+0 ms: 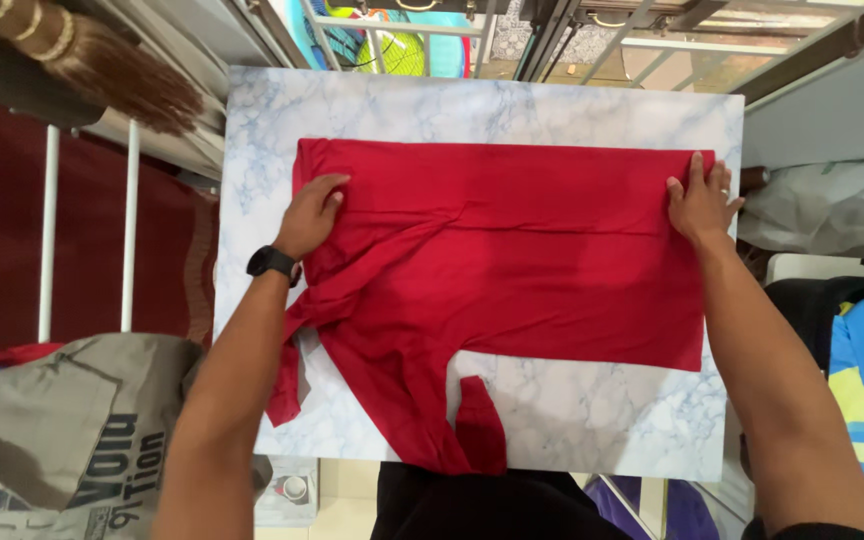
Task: The person picks up a red shirt from a pile, spreads it flat on a table, and folds the sleeves and body into a compact rectangle before placing it into a suitcase.
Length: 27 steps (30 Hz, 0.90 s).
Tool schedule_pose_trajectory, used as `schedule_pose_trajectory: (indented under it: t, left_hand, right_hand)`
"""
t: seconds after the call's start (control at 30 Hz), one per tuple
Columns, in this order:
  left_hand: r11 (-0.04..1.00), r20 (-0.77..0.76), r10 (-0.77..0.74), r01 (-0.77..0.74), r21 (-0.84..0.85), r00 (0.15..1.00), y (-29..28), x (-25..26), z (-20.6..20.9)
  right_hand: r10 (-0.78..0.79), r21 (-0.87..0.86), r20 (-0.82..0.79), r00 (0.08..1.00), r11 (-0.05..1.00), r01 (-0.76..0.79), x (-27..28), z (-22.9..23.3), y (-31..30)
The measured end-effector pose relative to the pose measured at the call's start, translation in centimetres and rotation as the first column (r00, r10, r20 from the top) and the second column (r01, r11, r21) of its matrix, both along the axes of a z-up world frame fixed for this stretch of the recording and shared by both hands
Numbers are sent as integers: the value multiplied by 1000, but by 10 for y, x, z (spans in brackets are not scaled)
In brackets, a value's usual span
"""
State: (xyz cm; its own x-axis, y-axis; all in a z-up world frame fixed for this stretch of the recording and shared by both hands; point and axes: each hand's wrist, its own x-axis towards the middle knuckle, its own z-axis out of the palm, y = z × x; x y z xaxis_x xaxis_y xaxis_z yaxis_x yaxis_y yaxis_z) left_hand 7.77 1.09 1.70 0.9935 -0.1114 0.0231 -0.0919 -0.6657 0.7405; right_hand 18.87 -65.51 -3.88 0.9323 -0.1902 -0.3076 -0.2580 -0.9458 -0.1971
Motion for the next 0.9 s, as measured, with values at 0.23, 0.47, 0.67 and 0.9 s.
schedule_pose_trajectory:
  t: [0.23, 0.47, 0.67, 0.9]
  left_hand:
    - [995, -92, -101, 103, 16, 991, 36, -53, 22]
    - [986, -592, -165, 151, -73, 789, 40, -113, 35]
    - [939, -508, -181, 301, 165, 842, -12, -138, 52]
    - [871, -297, -485, 485, -80, 822, -108, -184, 72]
  right_hand:
    - [357, -67, 416, 836, 929, -363, -29, 26, 64]
    - [556, -79, 531, 639, 783, -616, -67, 53, 155]
    - [609, -10, 617, 498, 639, -769, -115, 72, 236]
    - [689, 265, 496, 528, 459, -848, -162, 74, 297]
